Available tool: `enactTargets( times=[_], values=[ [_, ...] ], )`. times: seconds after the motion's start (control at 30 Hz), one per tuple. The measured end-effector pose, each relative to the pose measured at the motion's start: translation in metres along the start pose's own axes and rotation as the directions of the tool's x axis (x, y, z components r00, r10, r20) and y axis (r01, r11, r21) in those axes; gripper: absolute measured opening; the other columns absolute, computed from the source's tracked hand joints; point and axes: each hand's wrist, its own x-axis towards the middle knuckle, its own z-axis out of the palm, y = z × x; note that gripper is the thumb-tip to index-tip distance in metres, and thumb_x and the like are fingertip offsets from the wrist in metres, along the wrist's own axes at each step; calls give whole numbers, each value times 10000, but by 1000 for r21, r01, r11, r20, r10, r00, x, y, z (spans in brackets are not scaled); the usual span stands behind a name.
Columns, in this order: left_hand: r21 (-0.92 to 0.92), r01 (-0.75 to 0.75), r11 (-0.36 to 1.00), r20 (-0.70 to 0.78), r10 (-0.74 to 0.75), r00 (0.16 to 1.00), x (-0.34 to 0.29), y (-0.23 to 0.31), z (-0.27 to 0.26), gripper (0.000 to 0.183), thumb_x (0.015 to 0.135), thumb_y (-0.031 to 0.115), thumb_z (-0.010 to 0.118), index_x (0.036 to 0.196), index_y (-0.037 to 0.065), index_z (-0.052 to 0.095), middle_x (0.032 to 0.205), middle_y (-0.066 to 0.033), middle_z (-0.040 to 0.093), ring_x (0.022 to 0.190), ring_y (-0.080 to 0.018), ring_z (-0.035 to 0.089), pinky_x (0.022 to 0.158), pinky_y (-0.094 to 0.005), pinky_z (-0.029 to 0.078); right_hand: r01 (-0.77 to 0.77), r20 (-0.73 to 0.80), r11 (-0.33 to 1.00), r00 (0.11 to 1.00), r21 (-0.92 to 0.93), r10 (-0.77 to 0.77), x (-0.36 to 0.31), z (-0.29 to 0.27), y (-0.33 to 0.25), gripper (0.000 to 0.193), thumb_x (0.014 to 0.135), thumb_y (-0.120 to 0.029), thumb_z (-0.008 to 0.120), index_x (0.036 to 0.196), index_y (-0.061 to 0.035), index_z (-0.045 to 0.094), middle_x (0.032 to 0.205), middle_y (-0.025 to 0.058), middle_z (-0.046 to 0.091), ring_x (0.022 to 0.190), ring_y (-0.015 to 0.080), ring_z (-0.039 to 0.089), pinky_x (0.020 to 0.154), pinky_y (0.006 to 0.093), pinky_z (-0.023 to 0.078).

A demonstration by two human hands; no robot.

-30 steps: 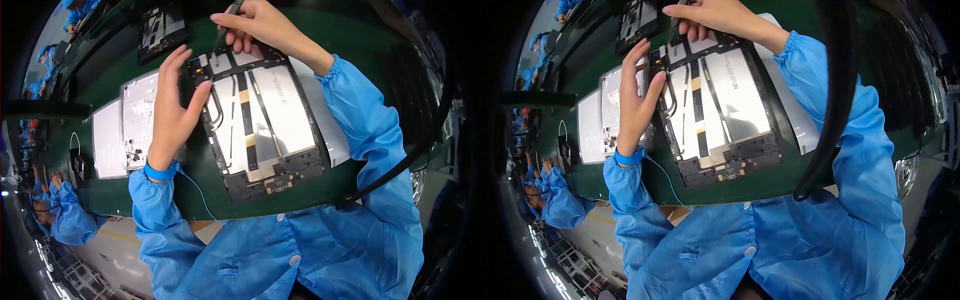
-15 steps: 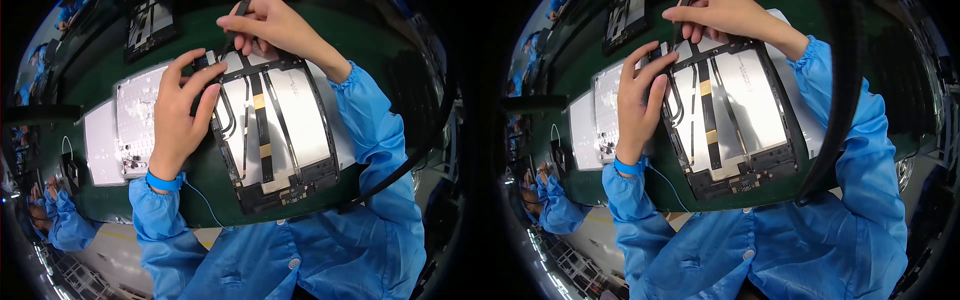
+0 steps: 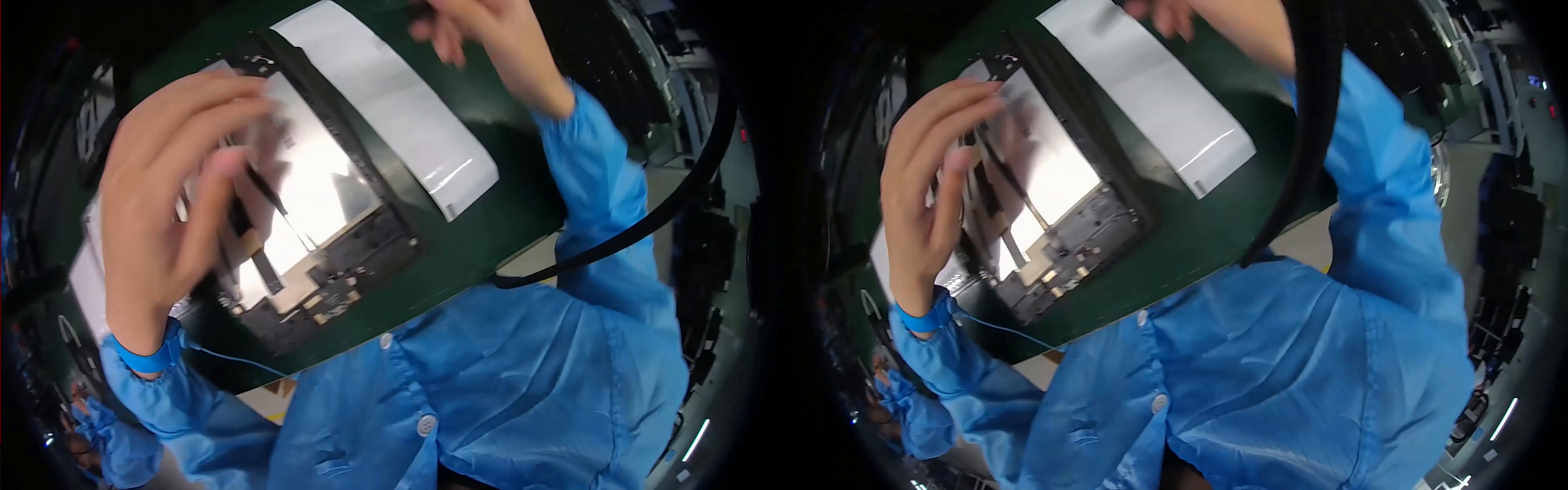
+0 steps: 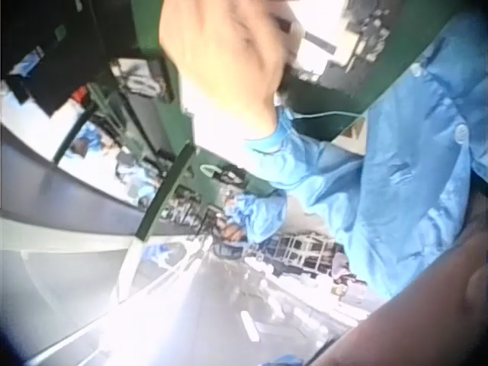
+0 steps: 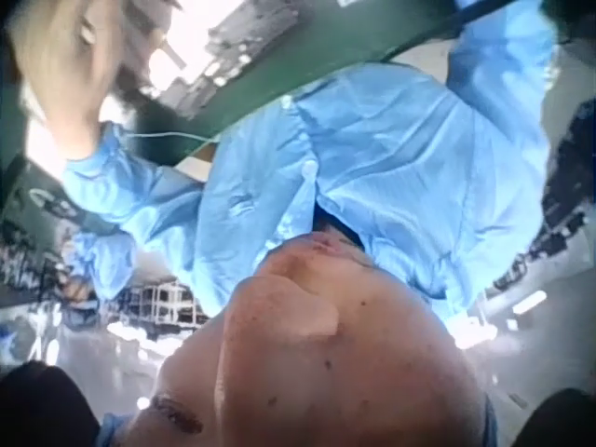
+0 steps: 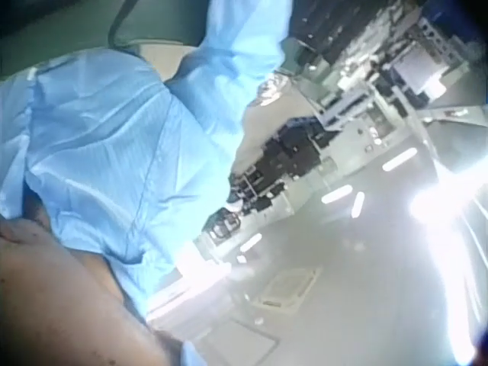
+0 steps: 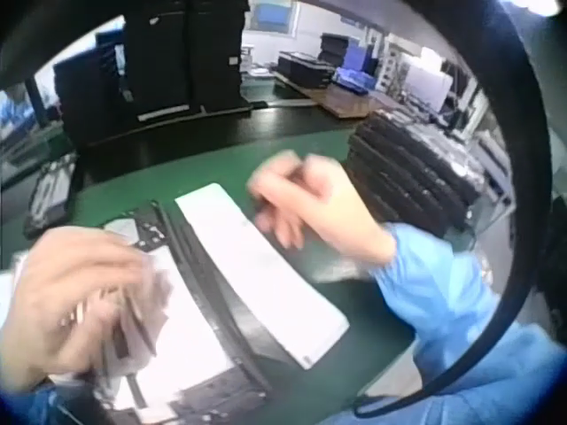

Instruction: The person assembles an electronic tablet by applying adhesive strips and barcode labels to a tablet screen and attaching a circuit board and screws from a tray of screws, using a pen and a pry tool.

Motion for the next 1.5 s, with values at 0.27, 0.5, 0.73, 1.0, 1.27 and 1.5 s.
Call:
enactTargets(
  times=[0.27,0.5,0.73,1.0,1.27,1.5],
  values=[
    [-289,-157,944,518,293,804,68,74,67,327,996,178,504,1151,-9,724,1265,-129,699,1262,-320,591,1156,-472,388,-203,109,975,971,-89,212,-143,-10,33,113,964,-70,678,974,43,672,801,73,675,656,99,669,606,223,518],
    [-260,-121,958,565,253,785,75,81,76,392,993,158,429,1232,-18,685,1350,-122,656,1300,-345,563,1173,-501,352,-132,125,974,980,-185,156,-146,-20,38,149,921,-174,773,952,-33,738,759,43,728,630,61,652,544,201,451],
    [-253,-74,965,595,215,775,73,77,71,377,958,148,455,1185,-20,706,1320,-127,669,1256,-346,597,1149,-496,382,-62,122,996,990,-58,68,-136,-16,35,99,947,-89,707,946,9,695,818,65,700,682,106,680,594,229,499],
    [-327,-144,934,223,225,948,59,76,46,185,909,170,634,1009,26,691,1074,-116,694,1066,-311,641,1002,-426,489,71,41,989,997,-133,-67,-23,-22,10,269,1045,-270,589,1027,-8,649,772,64,691,653,95,685,526,190,472],
    [-245,395,885,-341,-460,820,2,-2,46,152,942,64,608,1081,22,653,1200,-153,640,984,-345,615,886,-408,479,57,116,998,992,-21,-54,85,64,24,409,976,-459,667,942,-52,678,747,23,674,593,81,639,514,191,455],
    [-256,423,869,-270,-485,832,0,-10,50,190,995,118,550,1134,28,643,1293,-166,627,1067,-339,620,936,-394,474,88,137,995,987,-43,-81,92,71,32,385,981,-428,670,922,-48,658,716,11,644,598,81,628,547,197,484]
  ],
)
